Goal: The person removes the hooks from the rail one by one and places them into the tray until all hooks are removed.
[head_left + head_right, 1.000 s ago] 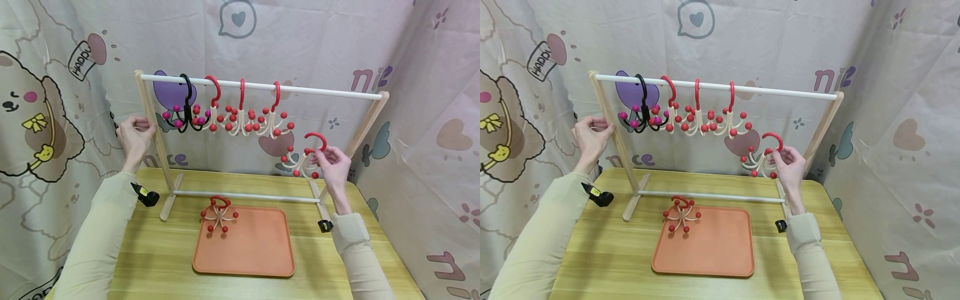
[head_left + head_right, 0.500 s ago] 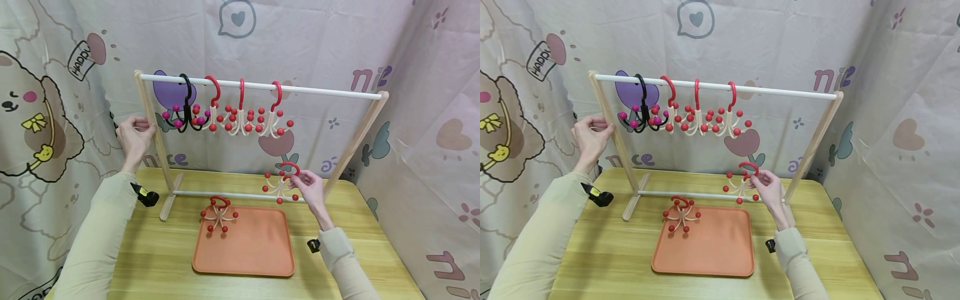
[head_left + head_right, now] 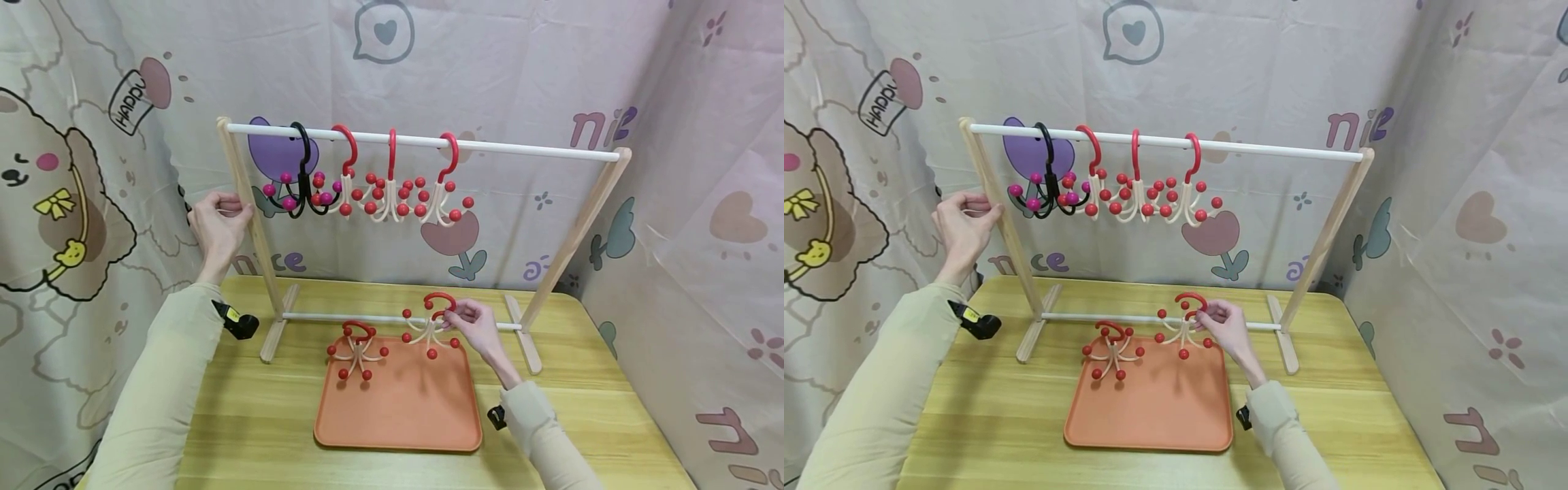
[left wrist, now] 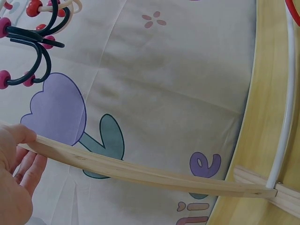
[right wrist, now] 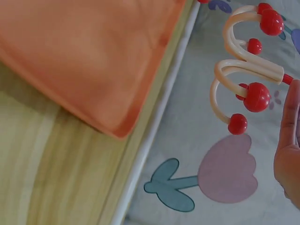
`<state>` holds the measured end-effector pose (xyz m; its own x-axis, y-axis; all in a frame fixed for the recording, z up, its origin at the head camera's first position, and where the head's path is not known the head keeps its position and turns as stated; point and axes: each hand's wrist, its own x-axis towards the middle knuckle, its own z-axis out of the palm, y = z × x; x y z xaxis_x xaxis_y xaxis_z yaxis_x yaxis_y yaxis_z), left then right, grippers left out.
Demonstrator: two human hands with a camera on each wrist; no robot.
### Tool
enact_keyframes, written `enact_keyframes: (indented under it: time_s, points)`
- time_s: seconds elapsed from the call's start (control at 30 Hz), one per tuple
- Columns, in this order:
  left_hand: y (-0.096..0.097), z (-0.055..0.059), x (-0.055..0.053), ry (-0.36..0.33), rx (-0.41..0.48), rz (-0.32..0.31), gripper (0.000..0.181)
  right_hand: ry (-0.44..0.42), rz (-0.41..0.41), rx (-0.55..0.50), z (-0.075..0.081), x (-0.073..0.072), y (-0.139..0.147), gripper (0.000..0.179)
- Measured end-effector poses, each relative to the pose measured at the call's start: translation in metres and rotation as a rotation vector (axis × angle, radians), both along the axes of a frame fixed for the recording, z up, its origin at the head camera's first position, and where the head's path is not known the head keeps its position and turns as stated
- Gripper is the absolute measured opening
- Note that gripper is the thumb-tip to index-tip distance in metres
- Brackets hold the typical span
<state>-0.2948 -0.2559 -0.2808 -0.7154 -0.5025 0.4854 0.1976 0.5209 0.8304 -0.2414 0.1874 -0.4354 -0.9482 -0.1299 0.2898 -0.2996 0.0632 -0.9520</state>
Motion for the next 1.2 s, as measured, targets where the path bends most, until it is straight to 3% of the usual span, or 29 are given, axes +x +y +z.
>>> enact_keyframes:
  time_s: [0.23,0.57,1.2]
  points:
    - [0.0,0.0,0.0,0.01,-0.002,0.007,0.023,-0.023,0.079,0.058,-0.009,0.005,-0.011,0.02]
    - [0.001,0.0,0.0,0.02,-0.013,0.017,0.022,-0.052,0.196,0.049,-0.019,0.008,-0.021,0.021]
    - [0.002,0.0,0.001,0.042,-0.02,0.022,0.022,-0.077,0.229,0.036,-0.036,0.009,-0.034,0.021]
